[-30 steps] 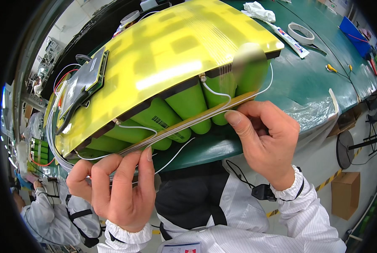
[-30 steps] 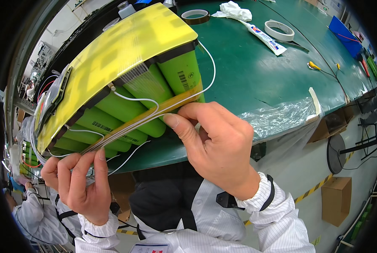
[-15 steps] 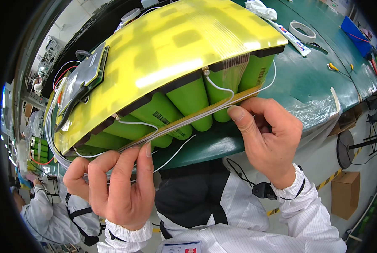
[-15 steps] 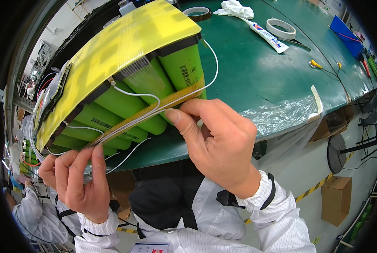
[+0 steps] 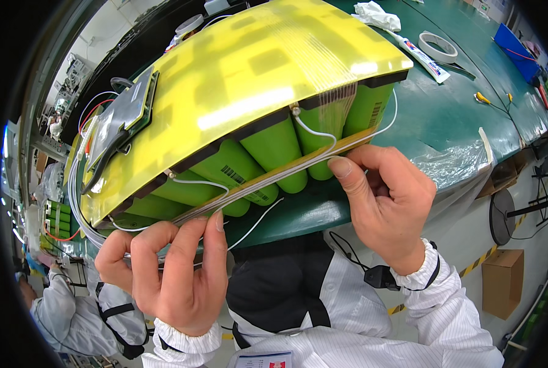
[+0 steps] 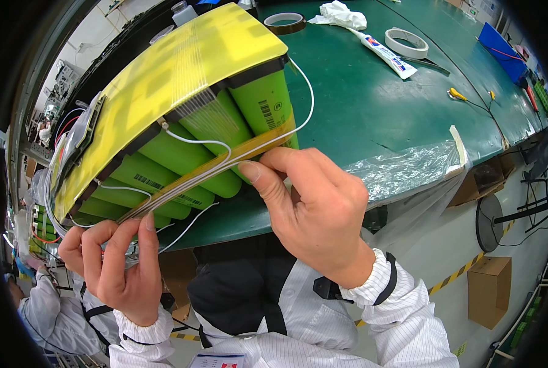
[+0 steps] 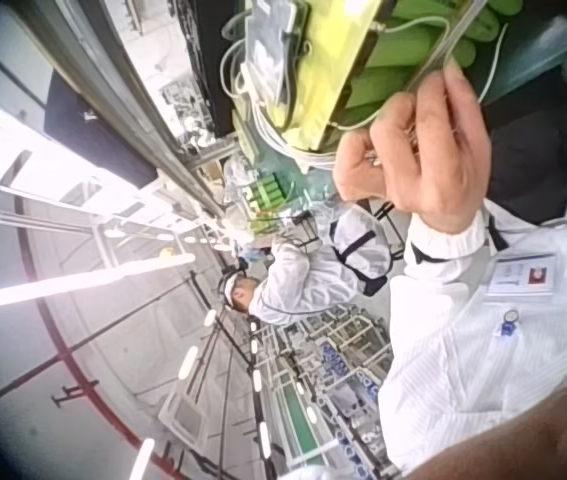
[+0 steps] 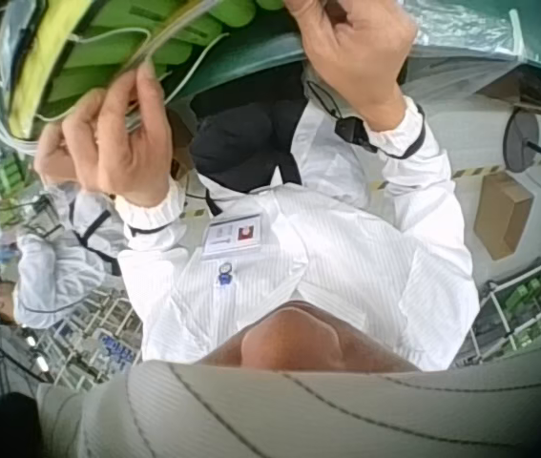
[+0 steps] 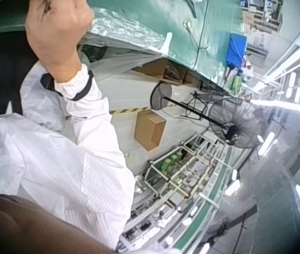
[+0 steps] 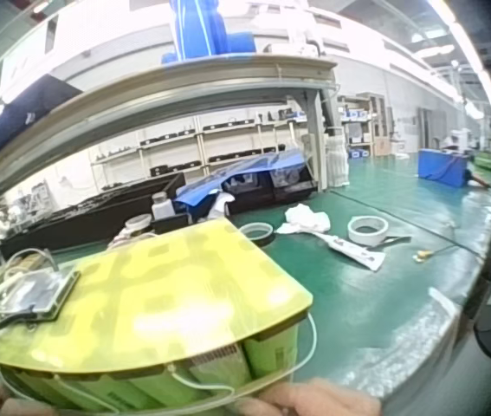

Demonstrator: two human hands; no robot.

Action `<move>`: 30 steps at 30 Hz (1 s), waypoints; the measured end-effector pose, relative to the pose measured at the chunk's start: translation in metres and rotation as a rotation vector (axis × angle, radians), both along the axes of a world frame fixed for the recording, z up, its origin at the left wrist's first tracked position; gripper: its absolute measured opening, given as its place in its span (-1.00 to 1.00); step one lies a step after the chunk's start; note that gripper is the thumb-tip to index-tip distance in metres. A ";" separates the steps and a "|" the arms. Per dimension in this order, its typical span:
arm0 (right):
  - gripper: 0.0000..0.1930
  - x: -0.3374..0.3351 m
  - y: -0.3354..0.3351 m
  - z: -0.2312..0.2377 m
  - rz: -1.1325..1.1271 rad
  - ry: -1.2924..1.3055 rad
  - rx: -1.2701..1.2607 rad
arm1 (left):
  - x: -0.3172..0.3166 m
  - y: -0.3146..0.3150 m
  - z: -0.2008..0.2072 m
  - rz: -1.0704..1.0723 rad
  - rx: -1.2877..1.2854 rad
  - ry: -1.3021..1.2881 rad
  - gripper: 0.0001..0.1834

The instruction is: The person peels tape from a battery pack, then routes wires along the side of the pack and fastens them with adhesive tape by hand.

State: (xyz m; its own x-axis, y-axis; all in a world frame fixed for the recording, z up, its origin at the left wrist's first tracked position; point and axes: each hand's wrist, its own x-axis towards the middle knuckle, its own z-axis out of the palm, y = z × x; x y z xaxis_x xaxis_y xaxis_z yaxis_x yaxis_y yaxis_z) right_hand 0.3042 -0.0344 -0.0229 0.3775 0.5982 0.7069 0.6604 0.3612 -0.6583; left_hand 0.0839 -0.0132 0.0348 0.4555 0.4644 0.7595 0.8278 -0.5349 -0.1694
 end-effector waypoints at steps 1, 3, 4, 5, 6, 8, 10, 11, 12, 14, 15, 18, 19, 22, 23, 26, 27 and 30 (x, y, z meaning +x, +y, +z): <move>-0.84 0.000 0.000 0.000 -0.002 -0.006 0.002 | 0.000 0.000 0.000 0.010 -0.007 0.006 -0.76; -0.84 0.000 0.000 -0.001 -0.003 -0.009 0.005 | 0.000 0.001 -0.001 0.007 -0.001 0.007 -0.76; -0.84 0.000 0.000 -0.001 -0.003 -0.011 0.008 | 0.000 0.001 -0.001 0.004 0.005 0.009 -0.76; -0.84 0.000 0.000 -0.002 -0.003 -0.012 0.008 | 0.000 0.001 -0.001 0.003 0.005 0.009 -0.76; -0.84 -0.001 0.000 -0.002 -0.013 -0.024 0.018 | 0.000 0.000 -0.001 0.013 0.001 0.009 -0.76; -0.83 -0.003 0.002 -0.005 -0.023 -0.036 0.026 | 0.000 0.001 -0.002 0.021 -0.003 0.010 -0.76; -0.84 -0.004 0.004 -0.007 -0.076 -0.106 0.099 | 0.004 0.001 -0.002 0.005 -0.002 -0.034 -0.81; -0.84 -0.003 0.005 -0.007 -0.080 -0.107 0.098 | 0.004 0.001 -0.002 0.001 -0.003 -0.035 -0.81; -0.84 -0.004 0.006 -0.007 -0.090 -0.128 0.122 | 0.004 0.001 -0.001 0.005 -0.001 -0.032 -0.81; -0.84 -0.005 0.008 -0.008 -0.102 -0.147 0.146 | 0.004 0.002 -0.002 0.007 0.001 -0.028 -0.81; -0.83 -0.005 0.008 -0.008 -0.101 -0.154 0.148 | 0.004 0.003 -0.002 0.006 0.008 -0.029 -0.81; -0.83 -0.004 0.005 -0.003 -0.086 -0.150 0.124 | 0.006 0.003 0.000 0.012 0.011 -0.028 -0.80; -0.83 -0.004 0.004 -0.001 -0.071 -0.139 0.098 | 0.007 0.002 0.001 0.020 0.006 -0.027 -0.79; -0.83 -0.001 0.002 0.002 -0.059 -0.108 0.085 | 0.007 0.002 0.001 0.021 -0.004 -0.032 -0.79; -0.83 0.000 0.002 0.001 -0.062 -0.110 0.086 | 0.007 0.002 0.000 0.018 -0.003 -0.034 -0.79; -0.85 0.002 -0.001 0.005 -0.070 -0.133 0.085 | 0.007 0.003 0.001 0.003 0.010 -0.032 -0.80; -0.87 0.004 -0.003 0.007 -0.010 -0.034 0.018 | 0.006 0.003 0.000 0.004 0.006 -0.035 -0.80; -0.92 0.010 -0.005 0.004 0.082 0.172 -0.017 | 0.005 0.004 0.000 0.007 0.003 -0.039 -0.80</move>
State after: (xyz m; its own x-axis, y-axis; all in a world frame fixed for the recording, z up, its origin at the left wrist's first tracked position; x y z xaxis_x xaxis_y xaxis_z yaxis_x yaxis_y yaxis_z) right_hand 0.3146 -0.0397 -0.0194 0.4409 0.6431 0.6261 0.5066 0.3976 -0.7651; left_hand 0.0890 -0.0097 0.0350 0.4229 0.4651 0.7777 0.8372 -0.5290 -0.1388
